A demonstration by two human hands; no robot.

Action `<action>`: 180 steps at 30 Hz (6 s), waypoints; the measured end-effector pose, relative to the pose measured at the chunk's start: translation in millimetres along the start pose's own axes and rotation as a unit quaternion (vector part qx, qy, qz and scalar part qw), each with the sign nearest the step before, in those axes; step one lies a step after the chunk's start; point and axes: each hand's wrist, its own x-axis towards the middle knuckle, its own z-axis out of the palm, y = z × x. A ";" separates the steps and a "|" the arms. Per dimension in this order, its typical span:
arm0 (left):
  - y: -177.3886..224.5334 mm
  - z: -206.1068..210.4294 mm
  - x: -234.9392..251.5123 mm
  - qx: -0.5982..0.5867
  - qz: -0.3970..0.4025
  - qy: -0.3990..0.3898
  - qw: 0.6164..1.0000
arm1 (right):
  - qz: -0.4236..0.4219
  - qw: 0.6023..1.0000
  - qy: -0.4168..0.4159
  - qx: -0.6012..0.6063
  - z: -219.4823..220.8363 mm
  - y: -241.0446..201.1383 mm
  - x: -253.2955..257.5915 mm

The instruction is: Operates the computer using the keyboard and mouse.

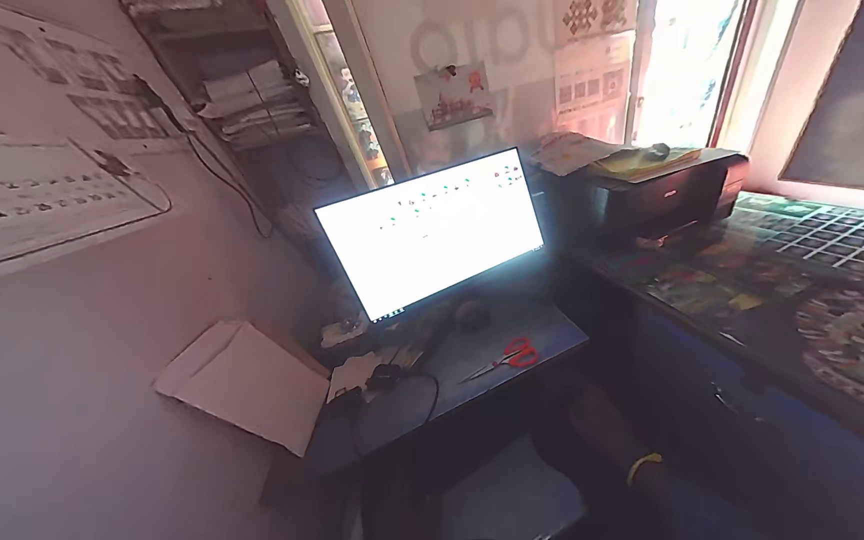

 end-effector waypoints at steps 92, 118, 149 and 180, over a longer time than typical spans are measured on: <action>-15.8 12.9 -2.9 0.000 -0.103 0.055 0.993 | -0.128 0.990 0.046 -0.029 12.3 7.7 -5.4; -39.2 16.1 4.6 0.012 -0.103 0.040 0.994 | -0.117 0.991 0.038 -0.044 9.2 1.8 -8.3; -19.3 -7.8 6.7 0.013 -0.127 0.081 0.989 | -0.034 0.997 0.050 -0.047 10.2 -7.0 -2.7; -34.9 15.6 2.7 -0.010 -0.109 0.036 0.993 | -0.113 0.989 0.080 -0.045 13.6 1.8 -2.8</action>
